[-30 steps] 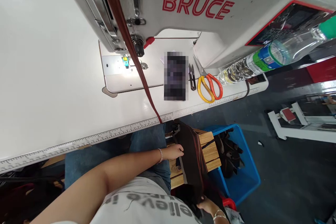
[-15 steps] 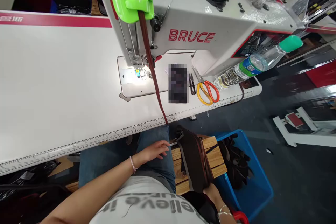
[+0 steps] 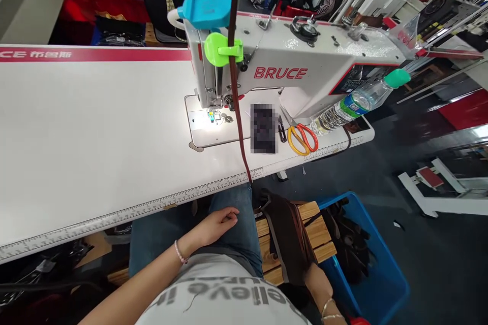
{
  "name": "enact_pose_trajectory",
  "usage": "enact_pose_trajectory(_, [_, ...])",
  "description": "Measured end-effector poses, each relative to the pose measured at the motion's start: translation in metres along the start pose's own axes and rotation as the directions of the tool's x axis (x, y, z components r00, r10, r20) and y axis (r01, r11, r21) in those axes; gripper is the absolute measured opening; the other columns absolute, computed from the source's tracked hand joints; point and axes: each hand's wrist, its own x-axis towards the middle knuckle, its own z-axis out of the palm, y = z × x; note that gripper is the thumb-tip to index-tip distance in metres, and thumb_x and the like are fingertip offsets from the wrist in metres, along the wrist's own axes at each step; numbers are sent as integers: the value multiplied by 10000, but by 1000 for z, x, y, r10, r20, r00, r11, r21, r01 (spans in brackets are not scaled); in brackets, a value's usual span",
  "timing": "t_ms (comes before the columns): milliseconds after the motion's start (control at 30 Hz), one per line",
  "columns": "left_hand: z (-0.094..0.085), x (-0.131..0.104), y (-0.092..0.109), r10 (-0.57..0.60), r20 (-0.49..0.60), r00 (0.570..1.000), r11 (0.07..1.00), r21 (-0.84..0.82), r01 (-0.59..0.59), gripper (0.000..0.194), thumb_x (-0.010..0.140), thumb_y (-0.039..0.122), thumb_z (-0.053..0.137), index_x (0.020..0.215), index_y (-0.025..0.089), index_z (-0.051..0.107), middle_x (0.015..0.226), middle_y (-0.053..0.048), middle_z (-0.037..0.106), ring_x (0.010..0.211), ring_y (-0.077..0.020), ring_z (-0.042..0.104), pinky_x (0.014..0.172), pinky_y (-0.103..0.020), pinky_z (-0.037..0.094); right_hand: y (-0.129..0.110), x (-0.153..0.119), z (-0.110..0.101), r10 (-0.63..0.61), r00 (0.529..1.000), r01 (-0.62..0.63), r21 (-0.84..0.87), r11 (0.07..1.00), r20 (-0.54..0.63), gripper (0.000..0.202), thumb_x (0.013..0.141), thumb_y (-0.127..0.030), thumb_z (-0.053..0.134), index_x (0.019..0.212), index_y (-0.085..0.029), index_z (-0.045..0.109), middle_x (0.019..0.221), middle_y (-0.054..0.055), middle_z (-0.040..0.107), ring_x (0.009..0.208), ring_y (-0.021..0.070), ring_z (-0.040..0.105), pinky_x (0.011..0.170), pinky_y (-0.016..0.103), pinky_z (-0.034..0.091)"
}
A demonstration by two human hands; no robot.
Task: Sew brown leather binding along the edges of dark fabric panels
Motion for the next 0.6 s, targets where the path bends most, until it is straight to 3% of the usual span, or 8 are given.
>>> enact_pose_trajectory(100, [-16,-23,12,46,-10,999,994,102,-45,449,845,488,547,1196,219,623,1134,-65,671,1017,-215,604,928,-318,447,-47,16,-3,-15,962,-23,-135,991,-273,311,842,-236,434,1073,-148,622,1065,253,671,1054,395,650,911,583,435])
enact_pose_trajectory(133, [-21,-31,17,55,-15,998,991,125,-53,450,856,488,534,1203,215,621,1146,-71,673,1040,-220,606,934,-319,450,-69,19,-5,-143,902,46,-240,970,-407,299,868,-237,419,1063,-140,624,1082,247,668,1036,377,650,907,559,446])
enact_pose_trajectory(200, [-31,-47,25,65,-35,997,987,147,-59,434,865,485,532,1195,219,626,1169,-73,676,1086,-230,605,951,-324,454,-121,19,-7,-518,683,305,-442,843,-516,268,910,-245,417,1022,-146,640,1012,196,692,971,323,653,881,493,476])
enact_pose_trajectory(267, [-39,-61,31,77,-62,995,984,167,-66,412,872,484,537,1187,238,634,1199,-65,673,1118,-237,603,969,-333,458,-177,13,-7,-792,397,572,-550,608,-463,244,930,-201,412,976,-169,649,877,123,702,823,245,657,780,406,515])
enact_pose_trajectory(367, [-54,-83,33,116,-131,985,983,159,-94,416,883,501,533,1208,260,629,1235,-54,667,1148,-243,601,1006,-349,461,-258,-3,0,-956,-35,757,-632,166,-292,236,910,-132,446,1015,-180,651,838,82,696,801,222,642,750,375,533])
enact_pose_trajectory(400, [-59,-92,32,131,-166,977,983,147,-107,430,885,513,527,1221,262,622,1238,-53,667,1152,-244,603,1017,-353,462,-282,-7,5,-960,-115,775,-628,73,-254,245,910,-128,451,1041,-183,650,869,79,700,832,221,641,768,376,539])
enact_pose_trajectory(467, [-70,-113,30,149,-268,952,983,145,-113,455,887,542,515,1238,268,610,1246,-49,666,1160,-244,606,1038,-356,462,-326,-12,17,-961,-189,801,-598,-30,-204,265,926,-140,436,1080,-178,648,946,82,706,899,214,639,816,373,547])
enact_pose_trajectory(600, [-84,-178,25,168,-469,867,939,343,4,478,888,572,522,1291,320,570,1322,-7,621,1224,-251,572,1060,-368,462,-389,-8,39,-973,-145,779,-627,-1,-179,334,964,-297,454,1208,-152,630,1251,124,645,1226,274,537,1030,450,463])
